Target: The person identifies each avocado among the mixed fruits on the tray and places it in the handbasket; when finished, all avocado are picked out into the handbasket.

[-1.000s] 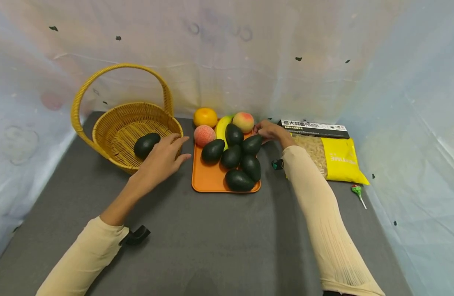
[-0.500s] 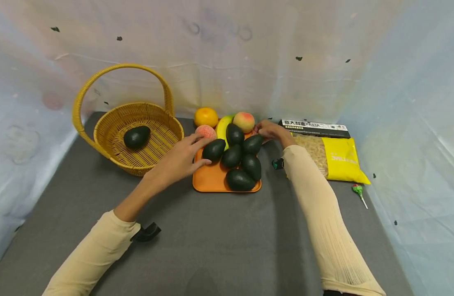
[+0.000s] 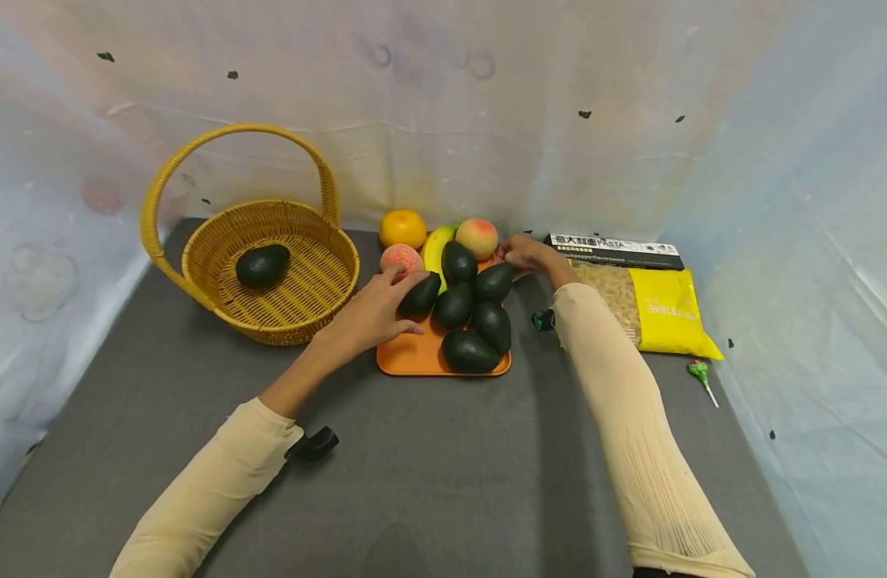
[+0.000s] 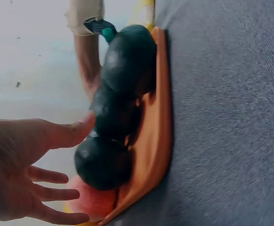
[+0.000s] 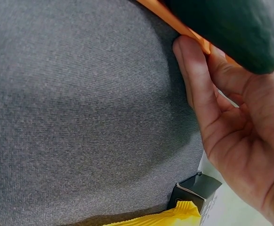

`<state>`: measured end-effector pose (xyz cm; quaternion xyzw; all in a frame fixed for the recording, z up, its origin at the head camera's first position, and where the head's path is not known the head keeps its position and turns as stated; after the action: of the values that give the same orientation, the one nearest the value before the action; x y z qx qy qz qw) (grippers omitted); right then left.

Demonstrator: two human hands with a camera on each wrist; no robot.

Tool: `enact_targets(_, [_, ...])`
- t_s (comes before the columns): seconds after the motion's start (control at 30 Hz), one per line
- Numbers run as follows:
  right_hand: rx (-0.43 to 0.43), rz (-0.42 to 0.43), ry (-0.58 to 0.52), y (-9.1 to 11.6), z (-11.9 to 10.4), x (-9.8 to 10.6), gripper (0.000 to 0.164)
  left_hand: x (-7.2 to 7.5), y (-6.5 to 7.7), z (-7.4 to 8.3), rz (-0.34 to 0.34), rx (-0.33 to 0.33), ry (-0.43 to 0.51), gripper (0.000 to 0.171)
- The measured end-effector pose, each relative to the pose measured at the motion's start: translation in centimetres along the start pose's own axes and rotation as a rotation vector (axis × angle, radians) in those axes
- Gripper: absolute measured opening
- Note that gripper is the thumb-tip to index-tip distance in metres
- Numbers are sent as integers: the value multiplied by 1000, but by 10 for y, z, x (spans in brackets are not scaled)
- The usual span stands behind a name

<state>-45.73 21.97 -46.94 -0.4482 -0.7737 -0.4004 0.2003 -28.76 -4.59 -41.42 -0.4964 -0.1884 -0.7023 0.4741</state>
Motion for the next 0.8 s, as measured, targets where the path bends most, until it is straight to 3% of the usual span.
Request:
enact_targets(0.43, [19, -10, 4, -3, 1, 1, 17, -15, -11, -6, 28, 44, -22, 85])
enact_targets(0.6, [-6, -36, -17, 6, -8, 2, 14, -19, -15, -5, 35, 57, -38, 72])
enact_targets(0.8, [-3, 3, -14, -1, 3, 0, 11, -25, -16, -4, 45, 56, -50, 60])
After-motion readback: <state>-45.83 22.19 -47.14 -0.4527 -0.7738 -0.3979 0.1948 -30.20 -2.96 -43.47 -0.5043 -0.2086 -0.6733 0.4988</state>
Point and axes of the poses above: each hand's wrist, its own y-axis away from the middle knuckle, its own x-axis out of the back of the hand, z = x × y, the point moved 6 cm from there along -y, towards the middle knuckle, and after that the axes turned 3 degrees about z, right-handed, at the moved point
